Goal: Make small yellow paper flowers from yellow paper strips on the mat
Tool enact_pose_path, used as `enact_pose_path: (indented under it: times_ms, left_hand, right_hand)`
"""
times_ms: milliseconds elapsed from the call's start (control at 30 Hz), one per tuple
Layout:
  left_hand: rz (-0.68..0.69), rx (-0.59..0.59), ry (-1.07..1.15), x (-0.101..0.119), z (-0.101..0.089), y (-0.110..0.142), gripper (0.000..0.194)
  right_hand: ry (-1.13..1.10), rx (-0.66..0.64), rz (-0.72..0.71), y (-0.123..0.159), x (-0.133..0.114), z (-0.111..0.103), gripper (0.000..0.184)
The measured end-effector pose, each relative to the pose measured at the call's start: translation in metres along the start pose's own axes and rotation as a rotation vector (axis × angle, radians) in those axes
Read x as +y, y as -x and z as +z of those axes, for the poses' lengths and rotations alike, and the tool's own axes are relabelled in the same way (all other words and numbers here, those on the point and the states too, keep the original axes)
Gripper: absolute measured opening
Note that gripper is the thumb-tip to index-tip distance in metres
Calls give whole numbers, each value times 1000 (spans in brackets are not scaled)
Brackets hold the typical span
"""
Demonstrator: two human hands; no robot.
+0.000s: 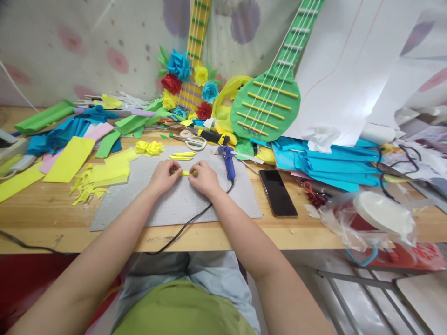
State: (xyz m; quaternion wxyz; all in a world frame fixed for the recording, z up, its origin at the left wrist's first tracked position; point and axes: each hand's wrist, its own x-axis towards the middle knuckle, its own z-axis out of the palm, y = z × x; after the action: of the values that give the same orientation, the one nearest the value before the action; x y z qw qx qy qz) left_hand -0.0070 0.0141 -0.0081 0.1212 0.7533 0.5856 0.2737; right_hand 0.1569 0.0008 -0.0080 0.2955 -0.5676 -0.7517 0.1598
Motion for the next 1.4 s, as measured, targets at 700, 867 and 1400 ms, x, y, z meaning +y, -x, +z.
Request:
enact_pose_path:
  times_ms: [700, 867, 1400]
  left_hand:
    - [23, 99, 299, 14, -14, 8, 27]
    - [-287, -89, 751, 15, -10, 7, 27]
    - [-539, -152, 1055, 16, -17, 4, 23]
  right_hand:
    - [-592, -100, 78, -10, 4, -6, 28]
    - [-769, -137, 83, -12, 4, -4, 38]
    - [-816, 8, 199, -14, 6, 1, 38]
